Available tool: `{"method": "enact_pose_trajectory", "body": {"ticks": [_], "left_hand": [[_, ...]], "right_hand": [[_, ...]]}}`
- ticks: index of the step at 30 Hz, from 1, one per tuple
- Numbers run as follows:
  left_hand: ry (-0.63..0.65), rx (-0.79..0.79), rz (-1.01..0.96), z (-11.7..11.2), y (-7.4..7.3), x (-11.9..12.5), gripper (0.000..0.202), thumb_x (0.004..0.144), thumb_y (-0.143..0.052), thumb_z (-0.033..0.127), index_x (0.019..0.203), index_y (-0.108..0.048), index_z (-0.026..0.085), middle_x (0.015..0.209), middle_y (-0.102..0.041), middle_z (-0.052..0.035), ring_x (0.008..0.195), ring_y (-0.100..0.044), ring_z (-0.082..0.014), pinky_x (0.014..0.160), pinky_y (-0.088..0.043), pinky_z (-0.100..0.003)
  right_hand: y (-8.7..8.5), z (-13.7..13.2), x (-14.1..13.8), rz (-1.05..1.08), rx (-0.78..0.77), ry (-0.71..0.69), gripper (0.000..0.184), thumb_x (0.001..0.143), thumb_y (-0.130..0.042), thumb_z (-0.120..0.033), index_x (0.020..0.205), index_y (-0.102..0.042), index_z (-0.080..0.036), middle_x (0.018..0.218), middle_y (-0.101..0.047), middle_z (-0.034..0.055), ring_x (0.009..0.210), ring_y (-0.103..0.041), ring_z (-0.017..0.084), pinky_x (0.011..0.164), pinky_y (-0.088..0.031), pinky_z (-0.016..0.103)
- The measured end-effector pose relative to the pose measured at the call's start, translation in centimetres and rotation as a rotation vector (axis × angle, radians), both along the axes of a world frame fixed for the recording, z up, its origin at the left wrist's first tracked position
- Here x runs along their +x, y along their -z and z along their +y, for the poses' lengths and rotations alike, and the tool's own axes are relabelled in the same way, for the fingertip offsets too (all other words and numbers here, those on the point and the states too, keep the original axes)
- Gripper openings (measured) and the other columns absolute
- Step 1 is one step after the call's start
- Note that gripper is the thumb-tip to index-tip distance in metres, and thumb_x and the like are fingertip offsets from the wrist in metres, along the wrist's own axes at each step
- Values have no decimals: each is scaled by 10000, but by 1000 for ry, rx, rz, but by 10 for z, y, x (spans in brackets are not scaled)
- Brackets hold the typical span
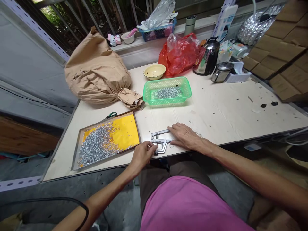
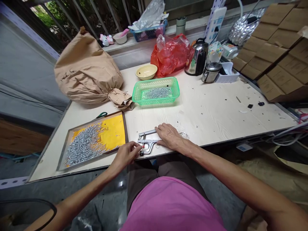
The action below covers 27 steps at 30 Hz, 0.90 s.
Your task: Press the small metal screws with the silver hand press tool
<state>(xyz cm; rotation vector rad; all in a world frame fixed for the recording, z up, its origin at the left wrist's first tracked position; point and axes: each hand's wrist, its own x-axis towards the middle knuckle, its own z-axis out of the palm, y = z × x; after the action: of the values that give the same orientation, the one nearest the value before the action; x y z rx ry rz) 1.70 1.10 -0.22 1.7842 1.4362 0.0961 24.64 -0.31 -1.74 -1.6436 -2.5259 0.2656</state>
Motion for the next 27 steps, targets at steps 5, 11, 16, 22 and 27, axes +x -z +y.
{"method": "enact_pose_trajectory", "body": {"ticks": [5,11,16,22,27], "left_hand": [[395,537,86,1,3,22,366,820,-588,299,1160,-556,165,1163,-591,-114,1107,-515,-262,921,-425,-383],[669,555,124,32,14,53,580,801,-604,299,1317,-395,135,1278,-500,-146,1169,-444,-274,980,-393,-432],[709,555,242,38,9,62,376,846,-555,331,1162,-524,128,1054,-569,-119,994,-492,-262,840,-449,-399],[604,519,263,39,10,67,233,890,-497,364,947,-628,180,904,-579,-78,914,-498,-234,721,-441,-334],[577,454,222,44,6,69,243,872,-531,390,885,-668,190,854,-583,-69,905,-495,-225,732,-431,-318]], "right_hand": [[-6,-1,-1,18,-45,41,569,731,-723,-395,1166,-512,-93,1047,-567,130,979,-488,264,814,-426,366],[-6,-1,1,-5,-72,67,632,686,-754,-432,1160,-522,-85,1068,-550,144,979,-486,275,801,-435,379],[3,3,-2,-92,-9,98,373,764,-708,-364,1026,-597,-122,999,-586,122,945,-511,278,749,-422,368],[6,12,4,-29,-39,20,202,894,-556,-344,864,-619,-154,853,-605,72,808,-561,194,660,-369,293],[3,13,8,-3,-51,13,256,919,-512,-361,831,-630,-152,832,-619,70,803,-579,181,677,-369,272]]}}
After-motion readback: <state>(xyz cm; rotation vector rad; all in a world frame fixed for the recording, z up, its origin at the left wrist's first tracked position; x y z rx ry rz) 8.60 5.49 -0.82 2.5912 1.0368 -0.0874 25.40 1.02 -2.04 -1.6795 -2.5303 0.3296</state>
